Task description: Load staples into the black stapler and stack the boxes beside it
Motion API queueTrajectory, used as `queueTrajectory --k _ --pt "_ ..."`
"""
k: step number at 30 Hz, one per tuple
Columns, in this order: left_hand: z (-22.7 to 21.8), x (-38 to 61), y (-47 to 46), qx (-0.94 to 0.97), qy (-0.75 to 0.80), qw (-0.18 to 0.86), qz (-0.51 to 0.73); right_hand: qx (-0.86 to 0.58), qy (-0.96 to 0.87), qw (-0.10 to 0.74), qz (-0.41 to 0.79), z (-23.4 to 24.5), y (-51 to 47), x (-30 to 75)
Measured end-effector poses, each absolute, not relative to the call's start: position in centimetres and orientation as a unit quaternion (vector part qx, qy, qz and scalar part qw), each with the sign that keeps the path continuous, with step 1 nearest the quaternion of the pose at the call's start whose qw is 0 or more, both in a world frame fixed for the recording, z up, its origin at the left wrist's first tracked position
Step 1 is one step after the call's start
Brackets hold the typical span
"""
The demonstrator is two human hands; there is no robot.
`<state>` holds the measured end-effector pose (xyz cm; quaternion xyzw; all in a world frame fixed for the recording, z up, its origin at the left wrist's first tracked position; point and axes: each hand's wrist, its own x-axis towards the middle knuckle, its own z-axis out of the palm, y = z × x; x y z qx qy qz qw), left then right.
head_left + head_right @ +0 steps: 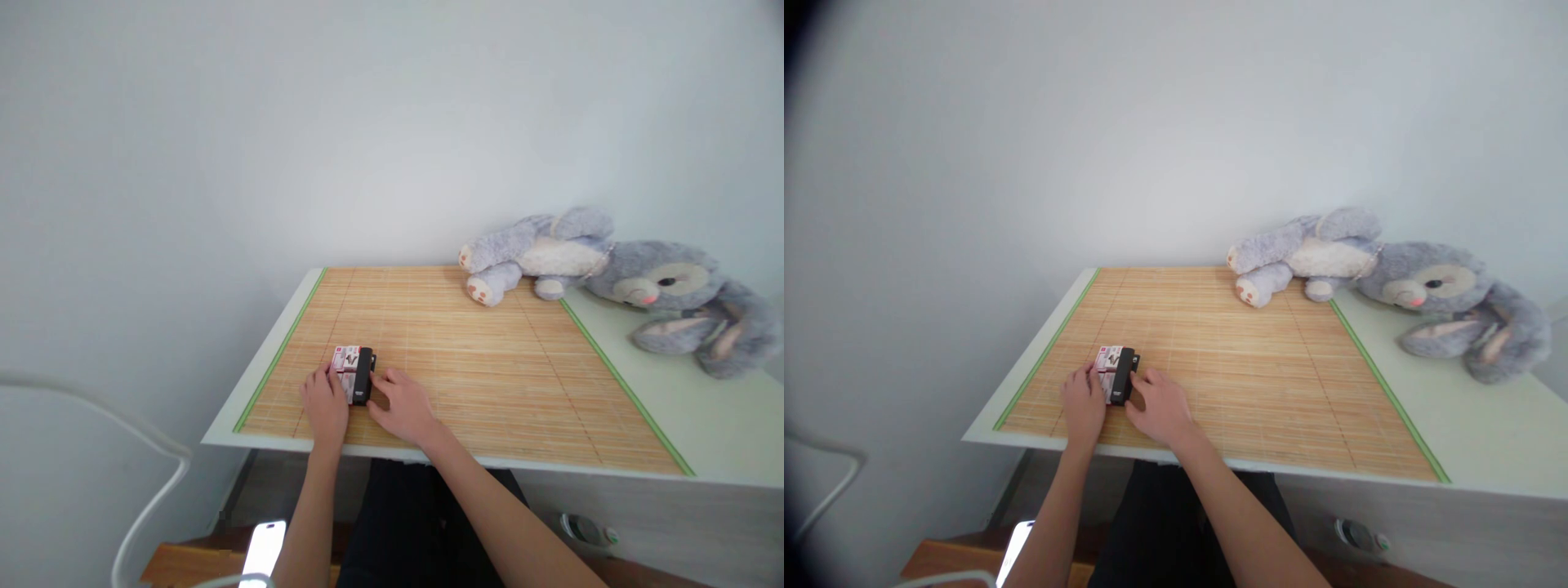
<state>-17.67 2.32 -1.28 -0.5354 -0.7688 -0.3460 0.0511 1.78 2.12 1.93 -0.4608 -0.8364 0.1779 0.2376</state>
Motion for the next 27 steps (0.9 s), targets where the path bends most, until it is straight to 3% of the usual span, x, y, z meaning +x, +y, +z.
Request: queueTrajectory --k 27 --pt "-0.68 -17.22 1.99 -0.533 -0.764 0.038 -0.361 -0.463 -0.837 0.232 0.175 2.23 2.08 1.85"
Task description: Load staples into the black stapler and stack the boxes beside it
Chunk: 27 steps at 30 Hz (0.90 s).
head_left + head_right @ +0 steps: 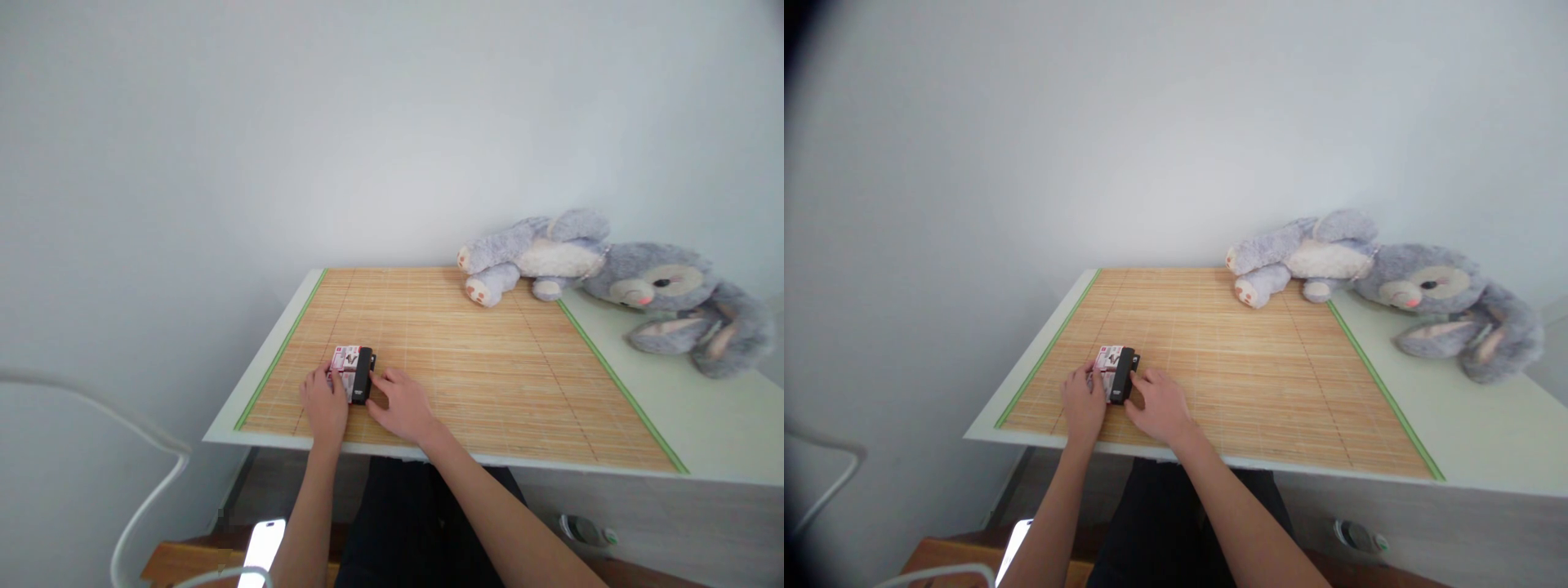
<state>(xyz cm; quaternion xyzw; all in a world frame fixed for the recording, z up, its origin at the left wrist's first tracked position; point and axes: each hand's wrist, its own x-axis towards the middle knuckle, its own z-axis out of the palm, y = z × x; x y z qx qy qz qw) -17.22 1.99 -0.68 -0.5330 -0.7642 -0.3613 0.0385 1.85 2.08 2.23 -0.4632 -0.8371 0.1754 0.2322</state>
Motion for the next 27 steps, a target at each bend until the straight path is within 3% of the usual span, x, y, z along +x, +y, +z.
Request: queueTrajectory --k 9,14,19,23,27 --pt "1.9 -16.5 0.4 -0.518 -0.762 0.050 -0.386 -0.471 -0.814 0.278 0.196 2.1 1.2 2.7" --pt "3.2 -10.8 -2.2 -0.614 -0.688 0.006 -0.387 -0.541 -0.766 0.321 0.129 1.6 0.5 8.6" --pt "2.6 -3.5 -0.8 -0.763 -0.575 -0.080 -0.284 -0.648 -0.717 0.255 0.027 0.7 1.4 15.6" --pt "1.9 -1.3 1.8 -0.773 -0.585 -0.064 -0.237 -0.688 -0.704 0.175 -0.014 -0.3 1.3 17.5" --pt "1.0 -1.0 2.7 -0.762 -0.611 -0.040 -0.211 -0.697 -0.701 0.149 -0.035 -0.8 0.9 17.0"
